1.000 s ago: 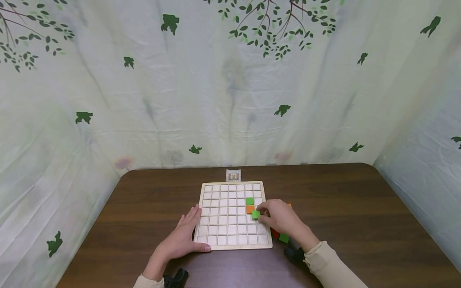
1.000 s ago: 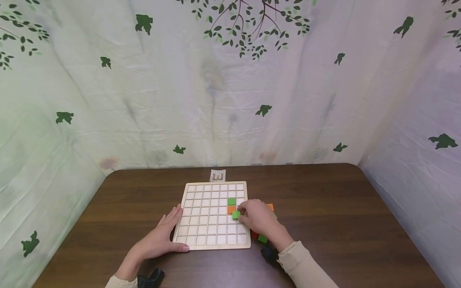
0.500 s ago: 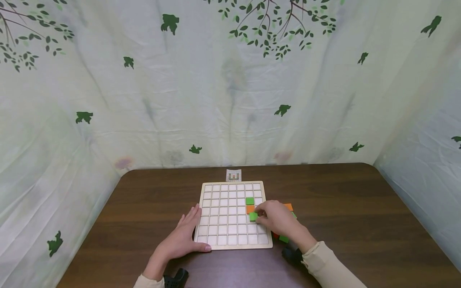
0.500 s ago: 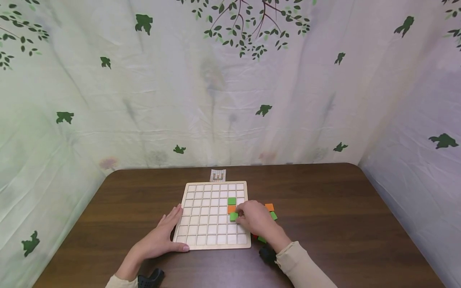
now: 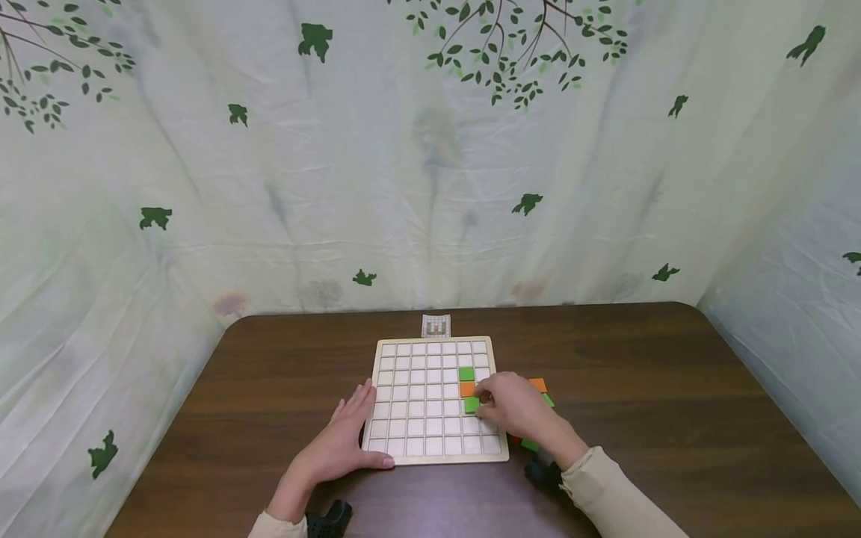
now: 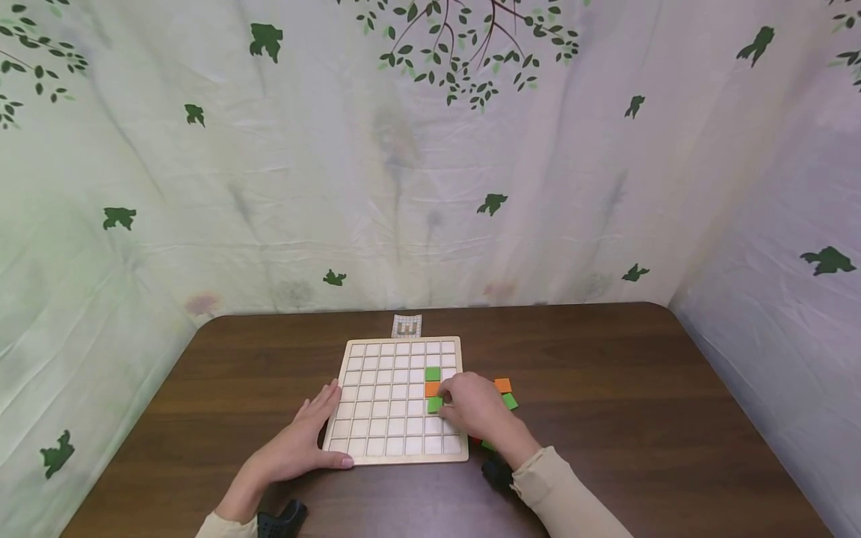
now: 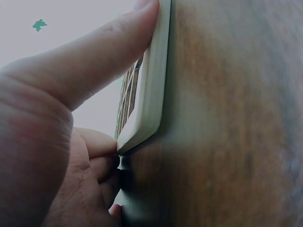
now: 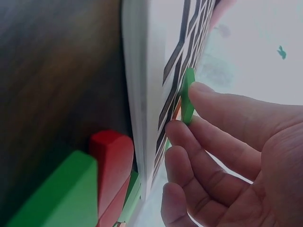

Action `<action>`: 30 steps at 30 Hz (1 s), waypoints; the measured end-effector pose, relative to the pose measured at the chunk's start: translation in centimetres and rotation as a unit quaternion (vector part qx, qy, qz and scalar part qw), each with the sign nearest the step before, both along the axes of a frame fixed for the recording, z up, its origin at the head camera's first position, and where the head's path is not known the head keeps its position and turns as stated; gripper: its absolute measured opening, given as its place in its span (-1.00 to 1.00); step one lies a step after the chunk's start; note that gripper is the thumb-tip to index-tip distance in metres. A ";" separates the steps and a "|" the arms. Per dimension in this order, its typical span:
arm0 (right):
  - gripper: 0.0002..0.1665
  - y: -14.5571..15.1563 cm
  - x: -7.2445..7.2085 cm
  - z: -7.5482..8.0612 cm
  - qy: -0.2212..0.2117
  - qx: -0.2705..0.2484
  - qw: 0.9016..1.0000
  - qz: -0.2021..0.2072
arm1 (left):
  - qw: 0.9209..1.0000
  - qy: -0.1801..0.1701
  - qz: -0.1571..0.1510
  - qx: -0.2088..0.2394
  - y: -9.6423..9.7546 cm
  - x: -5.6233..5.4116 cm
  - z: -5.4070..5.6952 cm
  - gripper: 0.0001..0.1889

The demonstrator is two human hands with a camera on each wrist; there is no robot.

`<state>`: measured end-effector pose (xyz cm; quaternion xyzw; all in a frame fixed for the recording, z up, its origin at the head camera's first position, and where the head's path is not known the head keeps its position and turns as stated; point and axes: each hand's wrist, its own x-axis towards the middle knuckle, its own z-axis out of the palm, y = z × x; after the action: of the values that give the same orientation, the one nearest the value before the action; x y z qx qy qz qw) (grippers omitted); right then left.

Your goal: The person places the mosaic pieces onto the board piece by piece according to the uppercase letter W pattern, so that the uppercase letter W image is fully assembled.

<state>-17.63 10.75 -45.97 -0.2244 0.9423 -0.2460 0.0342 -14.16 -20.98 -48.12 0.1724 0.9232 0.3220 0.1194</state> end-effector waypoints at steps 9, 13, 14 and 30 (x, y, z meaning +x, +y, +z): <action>-0.82 -0.3 -0.1 0.0 -0.010 0.005 1.000 0.000 | 1.000 0.000 0.002 0.000 0.1 0.0 0.0 0.34; -0.80 -0.3 -0.1 -0.1 -0.005 0.011 1.000 0.001 | 1.000 0.002 0.003 -0.003 0.0 0.0 0.0 0.34; -0.80 -0.4 -0.1 -0.2 -0.003 0.012 1.000 0.001 | 1.000 0.003 0.003 -0.003 0.0 0.0 0.0 0.34; -0.79 -0.3 -0.1 -0.4 0.009 -0.001 1.000 0.010 | 1.000 0.001 0.003 -0.002 0.0 0.0 -0.2 0.35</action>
<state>-17.74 10.49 -46.34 -0.2356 0.9403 -0.2441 0.0280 -14.21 -20.99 -48.29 0.1696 0.9244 0.3208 0.1178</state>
